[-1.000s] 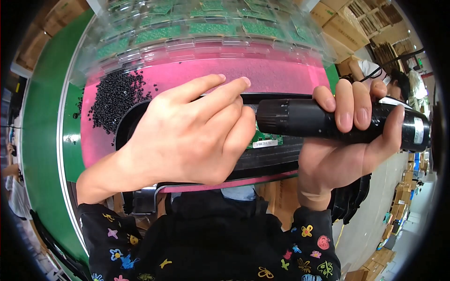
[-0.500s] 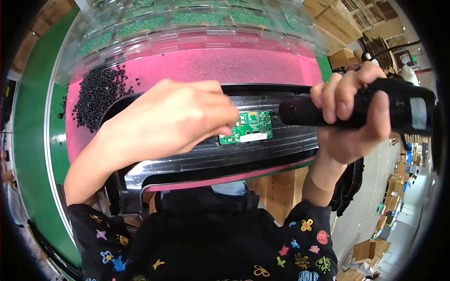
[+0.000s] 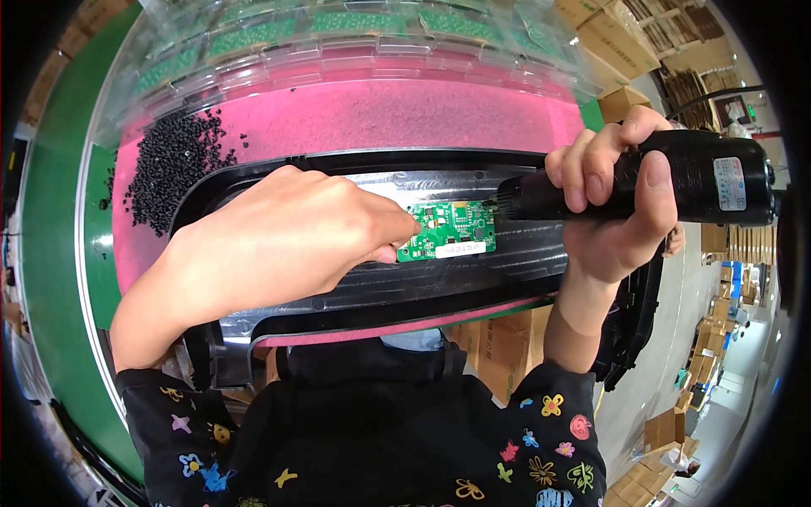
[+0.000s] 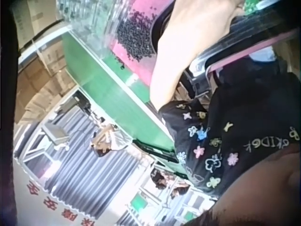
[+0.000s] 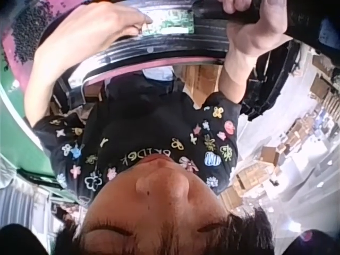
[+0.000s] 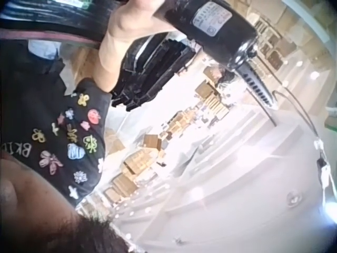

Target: Assembling circuit boards into plastic housings and securing them with an electric screwdriver.

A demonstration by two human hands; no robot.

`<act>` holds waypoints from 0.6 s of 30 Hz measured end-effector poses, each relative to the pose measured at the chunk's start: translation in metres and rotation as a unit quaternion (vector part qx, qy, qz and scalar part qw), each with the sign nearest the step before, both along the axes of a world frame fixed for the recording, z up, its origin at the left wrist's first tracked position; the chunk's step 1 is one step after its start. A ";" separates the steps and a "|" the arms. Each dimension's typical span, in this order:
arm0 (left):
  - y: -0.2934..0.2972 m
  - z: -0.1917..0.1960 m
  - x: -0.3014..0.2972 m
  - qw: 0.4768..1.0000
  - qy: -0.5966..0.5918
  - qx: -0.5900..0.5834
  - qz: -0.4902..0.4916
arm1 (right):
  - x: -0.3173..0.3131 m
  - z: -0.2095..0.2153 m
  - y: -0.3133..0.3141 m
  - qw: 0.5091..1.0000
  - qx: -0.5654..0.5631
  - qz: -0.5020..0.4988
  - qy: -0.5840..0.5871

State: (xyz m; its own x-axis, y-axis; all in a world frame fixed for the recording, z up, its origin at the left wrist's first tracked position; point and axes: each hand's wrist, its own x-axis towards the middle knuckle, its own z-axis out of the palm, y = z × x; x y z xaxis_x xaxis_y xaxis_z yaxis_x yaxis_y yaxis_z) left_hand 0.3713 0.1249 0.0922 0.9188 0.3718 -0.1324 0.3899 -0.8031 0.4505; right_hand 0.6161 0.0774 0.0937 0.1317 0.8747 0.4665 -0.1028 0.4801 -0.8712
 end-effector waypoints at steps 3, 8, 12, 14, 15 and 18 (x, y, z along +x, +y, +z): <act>-0.003 -0.001 -0.002 1.000 -0.014 0.005 0.011 | -0.002 -0.002 0.003 0.998 0.028 0.040 0.045; -0.002 0.000 -0.003 1.000 -0.009 0.014 0.009 | -0.001 -0.003 0.007 0.997 -0.002 0.078 -0.020; -0.002 -0.002 -0.002 0.999 -0.035 0.008 0.009 | -0.007 -0.005 0.006 0.998 0.010 0.063 -0.028; -0.001 -0.004 -0.002 0.999 -0.025 0.020 0.008 | -0.013 -0.004 0.004 0.999 0.006 -0.023 -0.043; -0.001 -0.006 -0.003 0.999 -0.030 0.021 0.006 | -0.013 -0.005 0.003 1.000 0.018 -0.004 -0.025; 0.002 -0.006 -0.001 0.997 -0.077 0.028 -0.007 | -0.009 0.006 -0.008 0.985 0.069 0.117 0.108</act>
